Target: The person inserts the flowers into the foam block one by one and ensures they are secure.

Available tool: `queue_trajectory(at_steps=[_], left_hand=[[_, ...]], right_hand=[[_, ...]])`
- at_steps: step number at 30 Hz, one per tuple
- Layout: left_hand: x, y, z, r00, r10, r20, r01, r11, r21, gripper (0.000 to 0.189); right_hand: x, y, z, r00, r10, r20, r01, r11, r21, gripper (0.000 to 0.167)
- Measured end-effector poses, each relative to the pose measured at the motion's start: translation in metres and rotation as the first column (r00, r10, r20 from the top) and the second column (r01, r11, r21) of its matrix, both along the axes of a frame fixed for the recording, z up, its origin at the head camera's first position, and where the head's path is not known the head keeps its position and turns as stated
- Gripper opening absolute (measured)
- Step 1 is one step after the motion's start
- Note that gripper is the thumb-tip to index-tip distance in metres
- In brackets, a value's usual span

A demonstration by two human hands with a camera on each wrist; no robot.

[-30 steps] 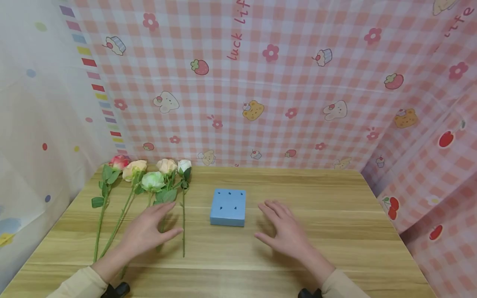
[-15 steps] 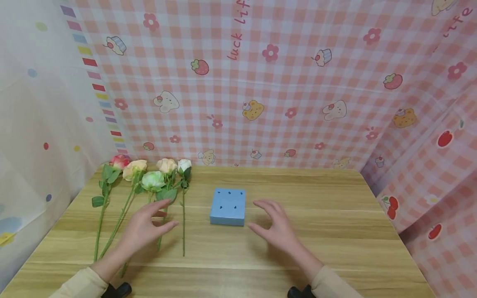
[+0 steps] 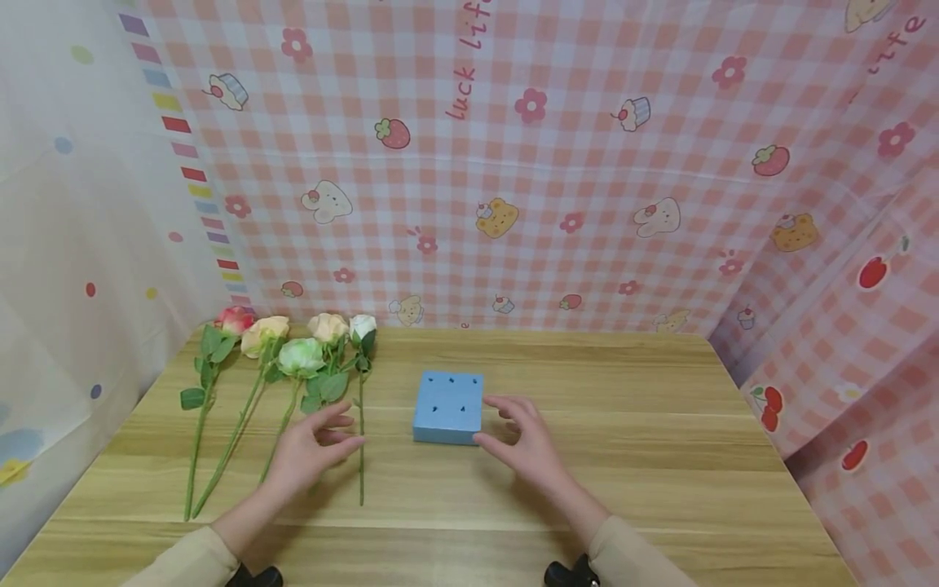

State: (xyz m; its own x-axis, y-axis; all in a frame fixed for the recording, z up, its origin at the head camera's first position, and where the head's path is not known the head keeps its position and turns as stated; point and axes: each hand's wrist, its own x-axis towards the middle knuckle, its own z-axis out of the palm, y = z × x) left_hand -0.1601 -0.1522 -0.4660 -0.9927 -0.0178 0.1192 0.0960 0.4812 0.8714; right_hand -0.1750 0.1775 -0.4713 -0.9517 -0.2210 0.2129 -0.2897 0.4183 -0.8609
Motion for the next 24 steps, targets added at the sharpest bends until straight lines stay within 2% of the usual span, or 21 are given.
queue_trajectory(at_steps=[7, 13, 15, 18, 22, 24], left_hand=[[-0.006, 0.01, -0.012, 0.998, 0.059, 0.03, -0.058, 0.998, -0.028, 0.064], [-0.01, 0.014, -0.015, 0.994, 0.072, 0.081, -0.07, 0.997, -0.03, 0.071], [-0.01, 0.016, -0.016, 0.994, 0.068, 0.084, -0.064, 0.996, -0.055, 0.072], [-0.011, 0.017, -0.015, 0.996, 0.05, 0.075, -0.043, 0.995, -0.091, 0.073], [-0.012, 0.02, -0.016, 0.998, 0.031, 0.06, -0.024, 0.994, -0.107, 0.074], [-0.013, 0.021, -0.017, 0.998, 0.028, 0.051, -0.022, 0.993, -0.12, 0.076]], right_hand=[[-0.007, -0.008, -0.008, 0.998, -0.009, 0.067, 0.012, 0.998, -0.054, 0.052], [-0.013, -0.012, -0.008, 0.993, -0.02, 0.119, 0.028, 0.998, -0.064, 0.052], [-0.014, -0.013, -0.007, 0.991, -0.025, 0.131, 0.034, 0.997, -0.066, 0.052], [-0.012, -0.017, -0.002, 0.989, -0.034, 0.145, 0.046, 0.996, -0.079, 0.052], [-0.007, -0.022, 0.015, 0.988, -0.032, 0.149, 0.043, 0.996, -0.072, 0.052], [-0.007, -0.023, 0.017, 0.989, -0.027, 0.144, 0.037, 0.997, -0.066, 0.053]])
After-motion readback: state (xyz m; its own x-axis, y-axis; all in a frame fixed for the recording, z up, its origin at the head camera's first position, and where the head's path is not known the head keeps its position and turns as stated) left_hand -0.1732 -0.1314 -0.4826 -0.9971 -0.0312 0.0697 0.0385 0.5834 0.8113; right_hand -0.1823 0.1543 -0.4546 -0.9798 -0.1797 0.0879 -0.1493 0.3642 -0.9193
